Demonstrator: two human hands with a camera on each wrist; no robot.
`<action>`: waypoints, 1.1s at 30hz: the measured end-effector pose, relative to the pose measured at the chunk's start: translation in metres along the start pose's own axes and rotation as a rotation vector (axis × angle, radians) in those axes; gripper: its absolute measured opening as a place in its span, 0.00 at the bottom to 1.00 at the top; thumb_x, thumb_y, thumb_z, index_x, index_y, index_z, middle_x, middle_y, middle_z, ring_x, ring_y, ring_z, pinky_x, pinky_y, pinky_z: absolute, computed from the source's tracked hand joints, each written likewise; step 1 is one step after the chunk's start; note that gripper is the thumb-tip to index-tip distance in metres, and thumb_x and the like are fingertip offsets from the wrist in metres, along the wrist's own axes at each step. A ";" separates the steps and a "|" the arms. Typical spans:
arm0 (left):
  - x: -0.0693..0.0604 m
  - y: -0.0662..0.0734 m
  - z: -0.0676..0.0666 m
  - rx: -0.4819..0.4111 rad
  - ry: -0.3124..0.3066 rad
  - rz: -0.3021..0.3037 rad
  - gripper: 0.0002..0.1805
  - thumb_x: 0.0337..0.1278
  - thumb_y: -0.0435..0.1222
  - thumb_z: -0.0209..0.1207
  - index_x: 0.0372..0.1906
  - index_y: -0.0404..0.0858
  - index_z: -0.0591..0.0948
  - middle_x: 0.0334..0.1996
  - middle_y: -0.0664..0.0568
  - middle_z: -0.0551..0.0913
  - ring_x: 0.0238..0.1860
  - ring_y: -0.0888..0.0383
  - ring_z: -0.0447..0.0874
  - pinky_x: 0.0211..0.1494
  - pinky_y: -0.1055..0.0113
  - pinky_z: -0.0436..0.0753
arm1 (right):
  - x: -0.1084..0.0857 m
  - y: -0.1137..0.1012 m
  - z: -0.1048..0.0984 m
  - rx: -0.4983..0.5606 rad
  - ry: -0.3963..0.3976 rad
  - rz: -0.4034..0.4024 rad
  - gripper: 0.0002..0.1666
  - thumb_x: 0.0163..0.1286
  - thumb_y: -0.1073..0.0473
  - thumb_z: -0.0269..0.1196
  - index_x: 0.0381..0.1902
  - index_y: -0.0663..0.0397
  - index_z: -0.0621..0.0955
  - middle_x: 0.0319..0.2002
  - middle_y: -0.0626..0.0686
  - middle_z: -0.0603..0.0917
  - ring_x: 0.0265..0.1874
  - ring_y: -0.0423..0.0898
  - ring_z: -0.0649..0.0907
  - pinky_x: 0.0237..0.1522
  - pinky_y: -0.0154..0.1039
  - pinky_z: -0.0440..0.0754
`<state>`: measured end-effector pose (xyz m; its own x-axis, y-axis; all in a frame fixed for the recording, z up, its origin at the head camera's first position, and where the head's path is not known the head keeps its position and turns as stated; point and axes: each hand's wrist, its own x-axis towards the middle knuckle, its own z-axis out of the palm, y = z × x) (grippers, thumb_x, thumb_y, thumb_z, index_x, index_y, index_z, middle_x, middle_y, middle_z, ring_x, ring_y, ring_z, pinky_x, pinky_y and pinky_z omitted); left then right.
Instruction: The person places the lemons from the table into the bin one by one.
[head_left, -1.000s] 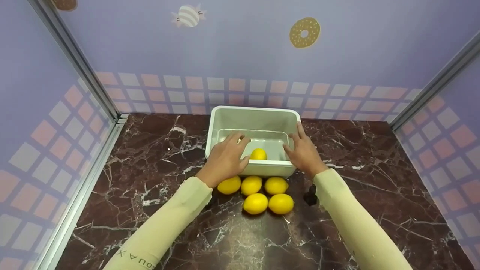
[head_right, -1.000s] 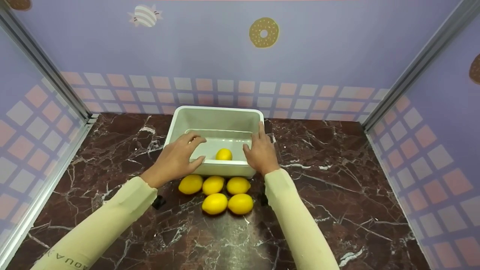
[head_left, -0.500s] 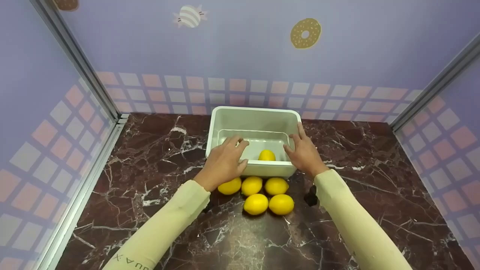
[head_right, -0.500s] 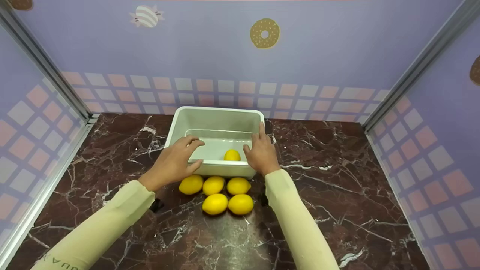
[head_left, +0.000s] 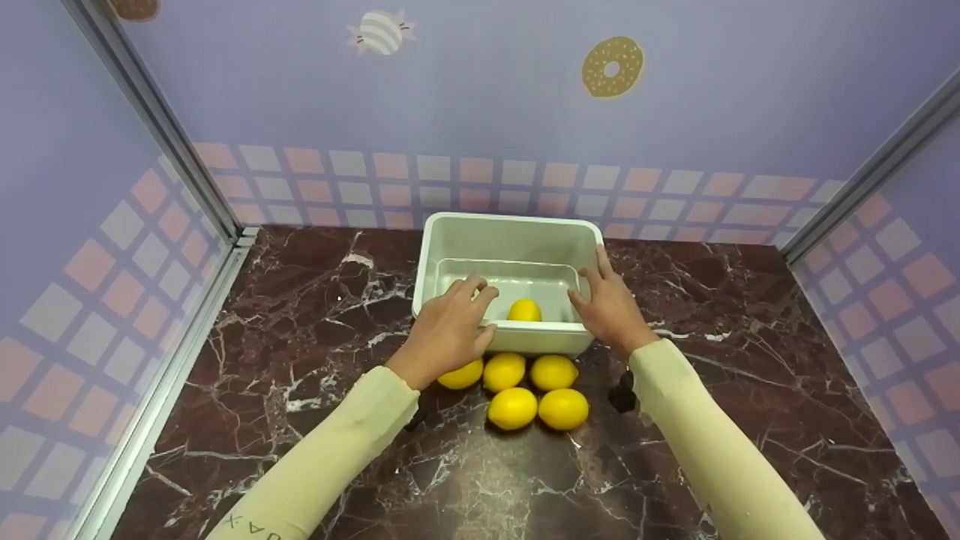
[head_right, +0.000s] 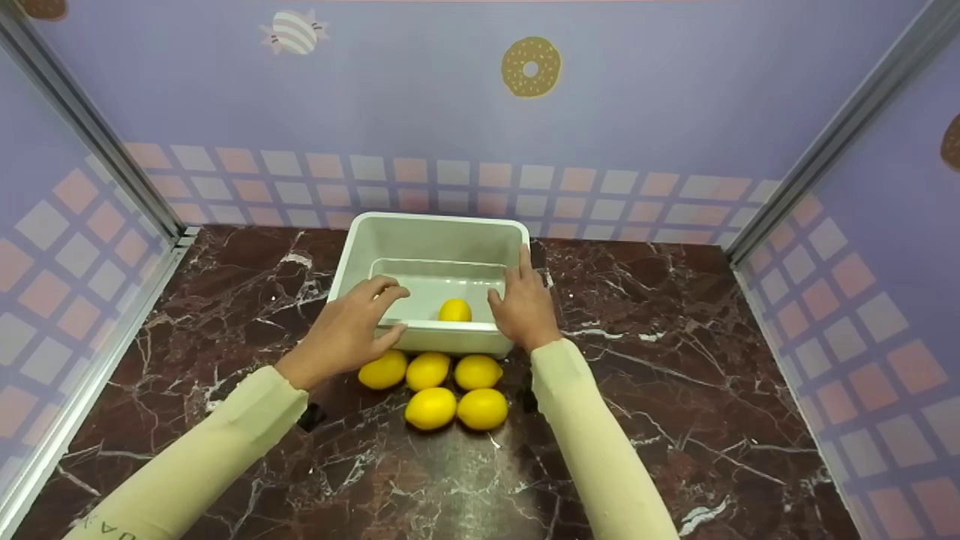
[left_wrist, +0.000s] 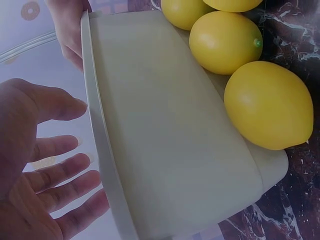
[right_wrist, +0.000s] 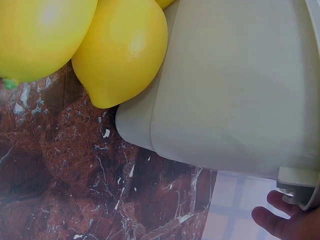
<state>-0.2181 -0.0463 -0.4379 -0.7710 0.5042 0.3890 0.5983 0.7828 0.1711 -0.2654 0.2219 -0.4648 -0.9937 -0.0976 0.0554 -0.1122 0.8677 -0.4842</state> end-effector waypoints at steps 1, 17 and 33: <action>-0.001 0.000 0.000 -0.002 0.002 0.001 0.21 0.53 0.40 0.63 0.53 0.40 0.77 0.50 0.48 0.78 0.43 0.51 0.79 0.32 0.58 0.82 | 0.000 0.000 0.000 0.001 0.002 -0.002 0.29 0.71 0.50 0.55 0.61 0.65 0.71 0.78 0.58 0.43 0.69 0.66 0.64 0.70 0.59 0.61; -0.008 0.000 -0.001 -0.003 0.031 0.022 0.21 0.51 0.40 0.64 0.52 0.40 0.77 0.47 0.48 0.79 0.42 0.51 0.79 0.38 0.58 0.82 | -0.001 0.000 -0.001 -0.005 -0.013 0.007 0.30 0.71 0.51 0.56 0.62 0.65 0.70 0.78 0.59 0.42 0.69 0.66 0.63 0.70 0.59 0.61; -0.015 0.001 -0.006 0.009 0.020 0.032 0.20 0.52 0.41 0.63 0.51 0.41 0.78 0.47 0.49 0.79 0.42 0.52 0.80 0.40 0.58 0.82 | -0.001 -0.001 -0.001 -0.009 0.001 -0.005 0.29 0.71 0.51 0.56 0.62 0.66 0.71 0.78 0.59 0.42 0.69 0.66 0.64 0.70 0.60 0.61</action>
<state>-0.2046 -0.0548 -0.4384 -0.7467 0.5219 0.4123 0.6206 0.7697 0.1497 -0.2648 0.2218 -0.4640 -0.9931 -0.1015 0.0583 -0.1170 0.8717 -0.4759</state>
